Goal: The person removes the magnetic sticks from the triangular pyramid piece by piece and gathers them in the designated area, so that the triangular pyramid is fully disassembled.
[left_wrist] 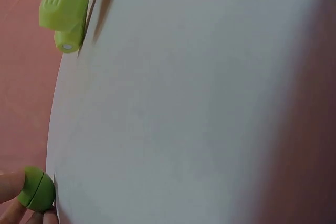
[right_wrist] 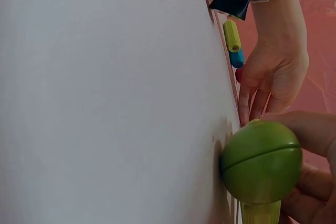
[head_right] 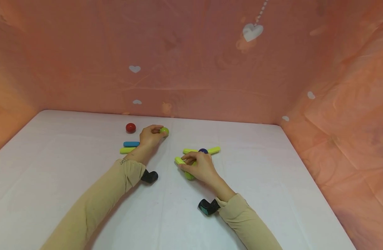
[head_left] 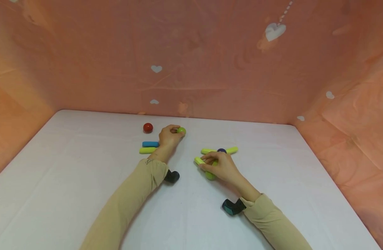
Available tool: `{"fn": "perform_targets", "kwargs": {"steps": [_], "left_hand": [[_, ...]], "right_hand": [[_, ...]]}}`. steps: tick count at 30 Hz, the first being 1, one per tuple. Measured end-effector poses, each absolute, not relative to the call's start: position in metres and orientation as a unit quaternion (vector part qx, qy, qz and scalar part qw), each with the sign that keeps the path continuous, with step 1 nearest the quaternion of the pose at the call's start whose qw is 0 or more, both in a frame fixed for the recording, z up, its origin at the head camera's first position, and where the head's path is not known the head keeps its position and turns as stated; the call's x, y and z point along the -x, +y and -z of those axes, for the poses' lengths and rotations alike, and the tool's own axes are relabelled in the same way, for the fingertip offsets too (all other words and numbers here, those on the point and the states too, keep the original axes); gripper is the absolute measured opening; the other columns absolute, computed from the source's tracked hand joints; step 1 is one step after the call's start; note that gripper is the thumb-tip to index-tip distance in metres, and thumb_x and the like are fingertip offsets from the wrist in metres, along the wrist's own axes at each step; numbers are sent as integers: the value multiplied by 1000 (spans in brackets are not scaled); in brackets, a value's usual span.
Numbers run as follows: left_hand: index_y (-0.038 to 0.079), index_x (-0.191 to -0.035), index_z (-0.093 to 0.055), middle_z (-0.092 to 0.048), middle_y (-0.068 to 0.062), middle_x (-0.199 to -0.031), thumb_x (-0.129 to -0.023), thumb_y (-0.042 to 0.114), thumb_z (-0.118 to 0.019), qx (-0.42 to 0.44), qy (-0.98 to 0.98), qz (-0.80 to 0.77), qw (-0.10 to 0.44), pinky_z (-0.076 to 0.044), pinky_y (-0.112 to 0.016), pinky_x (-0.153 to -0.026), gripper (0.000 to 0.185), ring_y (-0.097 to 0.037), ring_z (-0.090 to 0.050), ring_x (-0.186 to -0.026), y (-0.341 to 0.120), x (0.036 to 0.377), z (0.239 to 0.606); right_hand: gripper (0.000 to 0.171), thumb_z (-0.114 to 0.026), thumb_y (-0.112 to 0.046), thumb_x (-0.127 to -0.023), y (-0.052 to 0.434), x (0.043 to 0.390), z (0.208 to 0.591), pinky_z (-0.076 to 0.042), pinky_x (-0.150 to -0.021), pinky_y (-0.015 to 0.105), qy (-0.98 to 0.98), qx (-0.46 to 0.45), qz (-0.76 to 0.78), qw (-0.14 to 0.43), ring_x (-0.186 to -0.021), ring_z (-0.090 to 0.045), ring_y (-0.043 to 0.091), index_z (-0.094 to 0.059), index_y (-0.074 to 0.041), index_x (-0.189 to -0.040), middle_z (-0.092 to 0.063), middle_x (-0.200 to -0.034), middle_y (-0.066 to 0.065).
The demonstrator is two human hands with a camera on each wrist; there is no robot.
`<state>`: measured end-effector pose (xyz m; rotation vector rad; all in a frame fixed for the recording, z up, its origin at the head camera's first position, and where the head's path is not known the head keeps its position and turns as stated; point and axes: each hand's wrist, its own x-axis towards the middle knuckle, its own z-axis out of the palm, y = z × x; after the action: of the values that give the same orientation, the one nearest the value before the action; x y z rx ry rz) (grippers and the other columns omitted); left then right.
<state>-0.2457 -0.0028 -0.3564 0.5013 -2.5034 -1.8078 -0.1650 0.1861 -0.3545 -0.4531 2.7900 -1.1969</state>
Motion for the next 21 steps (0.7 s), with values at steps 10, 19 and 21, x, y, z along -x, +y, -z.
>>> {"fn": "perform_targets", "kwargs": {"steps": [10,19,21], "left_hand": [[9,-127,-61,-63,-16,-122,-85,11,-69,-163,-801,577,-8,-46,-36,-98,43,-27,-56,-116,-2,247,357],[8,-136,-53,-61,-16,-126,-86,12,-69,-155,-817,555,-14,-45,-36,-101,53,-27,-56,-118,-1,248,355],[8,-136,-52,-60,-16,-127,-86,12,-69,-154,-818,554,-14,-45,-36,-101,53,-28,-55,-119,-2,248,355]], "right_hand": [[22,-76,-17,-81,187,165,354,-45,-66,24,910,149,385,41,-78,-58,11,-73,-7,-100,-71,-84,3],[24,-74,-22,-83,194,163,351,-45,-75,27,907,178,378,55,-92,-59,15,-72,-12,-105,-71,-99,2],[25,-74,-22,-83,196,163,351,-43,-72,25,906,191,375,53,-90,-56,15,-73,-12,-106,-70,-101,2]]}}
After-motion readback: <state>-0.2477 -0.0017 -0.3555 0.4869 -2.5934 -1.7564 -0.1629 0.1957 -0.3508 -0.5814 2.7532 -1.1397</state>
